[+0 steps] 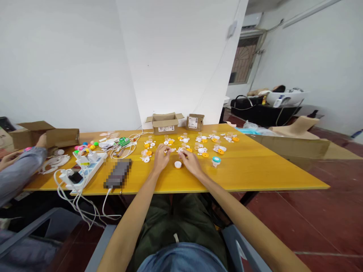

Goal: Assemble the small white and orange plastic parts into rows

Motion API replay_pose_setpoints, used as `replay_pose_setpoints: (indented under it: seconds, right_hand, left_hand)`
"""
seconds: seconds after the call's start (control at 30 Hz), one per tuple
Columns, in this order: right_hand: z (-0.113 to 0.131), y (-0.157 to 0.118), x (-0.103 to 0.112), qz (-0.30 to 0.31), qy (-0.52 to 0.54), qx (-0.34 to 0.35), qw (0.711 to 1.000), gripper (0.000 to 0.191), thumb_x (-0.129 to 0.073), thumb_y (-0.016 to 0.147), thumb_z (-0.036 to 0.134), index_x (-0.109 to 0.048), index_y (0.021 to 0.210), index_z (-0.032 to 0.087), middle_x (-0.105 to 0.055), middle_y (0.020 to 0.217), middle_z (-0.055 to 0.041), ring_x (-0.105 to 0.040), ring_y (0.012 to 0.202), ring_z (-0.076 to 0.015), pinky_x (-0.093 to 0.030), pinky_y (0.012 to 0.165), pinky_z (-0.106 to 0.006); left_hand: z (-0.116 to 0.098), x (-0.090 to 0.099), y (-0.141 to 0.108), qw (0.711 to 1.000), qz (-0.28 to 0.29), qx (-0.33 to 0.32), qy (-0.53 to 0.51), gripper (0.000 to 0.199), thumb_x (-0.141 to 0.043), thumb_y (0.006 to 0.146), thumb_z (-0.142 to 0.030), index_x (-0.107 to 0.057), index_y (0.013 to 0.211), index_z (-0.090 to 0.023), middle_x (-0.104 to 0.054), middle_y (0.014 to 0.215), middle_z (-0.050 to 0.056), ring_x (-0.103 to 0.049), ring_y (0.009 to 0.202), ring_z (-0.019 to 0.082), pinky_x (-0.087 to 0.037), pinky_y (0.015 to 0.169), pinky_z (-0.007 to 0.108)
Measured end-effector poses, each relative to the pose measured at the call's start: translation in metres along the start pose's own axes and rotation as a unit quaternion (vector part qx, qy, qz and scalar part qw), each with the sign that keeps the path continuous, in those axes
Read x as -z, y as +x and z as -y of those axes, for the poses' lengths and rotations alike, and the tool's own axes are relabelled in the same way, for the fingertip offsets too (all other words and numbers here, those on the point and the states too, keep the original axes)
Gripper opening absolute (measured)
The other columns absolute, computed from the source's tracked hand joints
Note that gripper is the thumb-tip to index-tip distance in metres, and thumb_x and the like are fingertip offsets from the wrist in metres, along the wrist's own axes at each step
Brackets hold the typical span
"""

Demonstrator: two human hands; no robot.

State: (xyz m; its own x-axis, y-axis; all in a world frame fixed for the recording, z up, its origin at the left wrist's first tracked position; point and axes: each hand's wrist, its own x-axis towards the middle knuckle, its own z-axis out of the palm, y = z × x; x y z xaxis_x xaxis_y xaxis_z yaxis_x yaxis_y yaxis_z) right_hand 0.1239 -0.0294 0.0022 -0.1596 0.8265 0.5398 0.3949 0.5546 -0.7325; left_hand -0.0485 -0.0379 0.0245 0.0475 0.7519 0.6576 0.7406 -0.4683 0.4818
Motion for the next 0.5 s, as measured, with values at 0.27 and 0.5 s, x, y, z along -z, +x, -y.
replay_pose_setpoints:
  seconds: [0.27,0.5]
  right_hand:
    - [-0.002,0.001,-0.001,-0.006,-0.013,0.001,1.000,0.027,-0.051,0.092,0.034,-0.053,0.066,0.026,-0.064,0.063,-0.0003,-0.060,0.064,-0.0200,-0.040,0.061,-0.028]
    - [-0.002,0.001,-0.001,0.000,-0.019,-0.004,1.000,0.026,-0.052,0.092,0.034,-0.054,0.068,0.025,-0.066,0.066,-0.0005,-0.061,0.065,-0.0195,-0.041,0.062,-0.028]
  left_hand:
    - [0.013,0.001,-0.006,0.984,-0.008,0.057,0.166,0.017,-0.059,0.085,-0.011,-0.068,0.079,-0.025,-0.065,0.101,0.009,-0.059,0.105,0.028,-0.049,0.091,0.042]
    - [0.014,-0.001,-0.009,0.962,0.040,0.106,0.248,0.023,-0.054,0.085,-0.010,-0.071,0.091,-0.025,-0.062,0.111,0.011,-0.053,0.113,0.031,-0.047,0.094,0.045]
